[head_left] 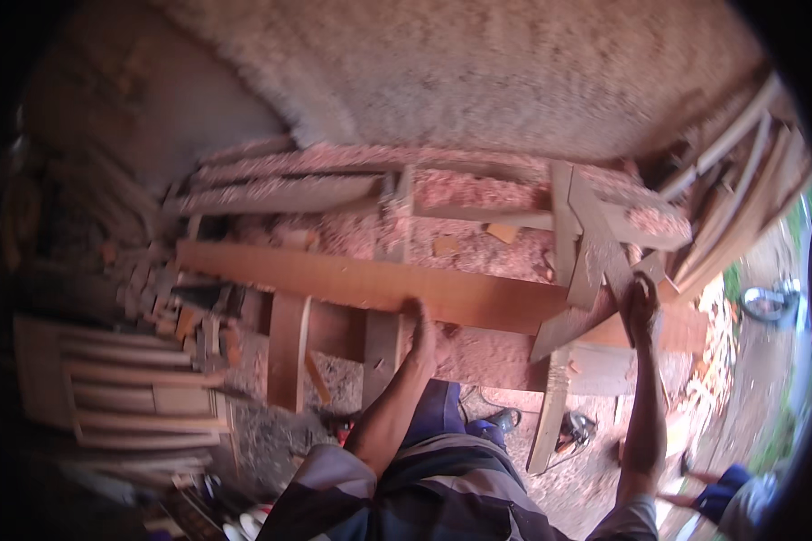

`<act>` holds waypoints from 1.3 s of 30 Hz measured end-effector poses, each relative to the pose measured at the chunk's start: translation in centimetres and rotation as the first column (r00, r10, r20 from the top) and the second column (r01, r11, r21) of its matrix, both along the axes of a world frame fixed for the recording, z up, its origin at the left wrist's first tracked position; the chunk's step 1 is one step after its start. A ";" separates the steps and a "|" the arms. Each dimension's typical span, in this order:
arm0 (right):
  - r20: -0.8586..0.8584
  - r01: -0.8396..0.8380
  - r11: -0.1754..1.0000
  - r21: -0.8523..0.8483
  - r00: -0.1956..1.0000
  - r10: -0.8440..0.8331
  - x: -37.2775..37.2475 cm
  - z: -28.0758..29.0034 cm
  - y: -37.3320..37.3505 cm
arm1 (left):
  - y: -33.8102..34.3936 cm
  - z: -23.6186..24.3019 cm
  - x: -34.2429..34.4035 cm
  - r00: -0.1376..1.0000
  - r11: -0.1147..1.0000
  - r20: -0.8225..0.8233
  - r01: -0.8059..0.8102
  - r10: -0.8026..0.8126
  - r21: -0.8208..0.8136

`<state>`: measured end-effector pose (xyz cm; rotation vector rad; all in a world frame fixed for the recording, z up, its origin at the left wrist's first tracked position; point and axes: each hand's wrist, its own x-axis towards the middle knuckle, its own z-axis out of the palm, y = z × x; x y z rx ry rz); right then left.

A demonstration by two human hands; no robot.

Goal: The person uses a circular saw to cut wooden planks on a workbench. They repeatedly position planks, mark them with a pencil, and cut them into smaller pieces. The person also moves cut pieces aside and handles additional planks from a nearby pile.

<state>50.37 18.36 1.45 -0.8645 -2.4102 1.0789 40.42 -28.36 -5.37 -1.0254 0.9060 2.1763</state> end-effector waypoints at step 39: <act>0.230 -0.479 0.438 -0.761 0.431 0.872 -1.9 -9.4 -64.6 | -36.9 2.1 4.1 0.770 -0.486 0.343 0.049 -0.538 -0.872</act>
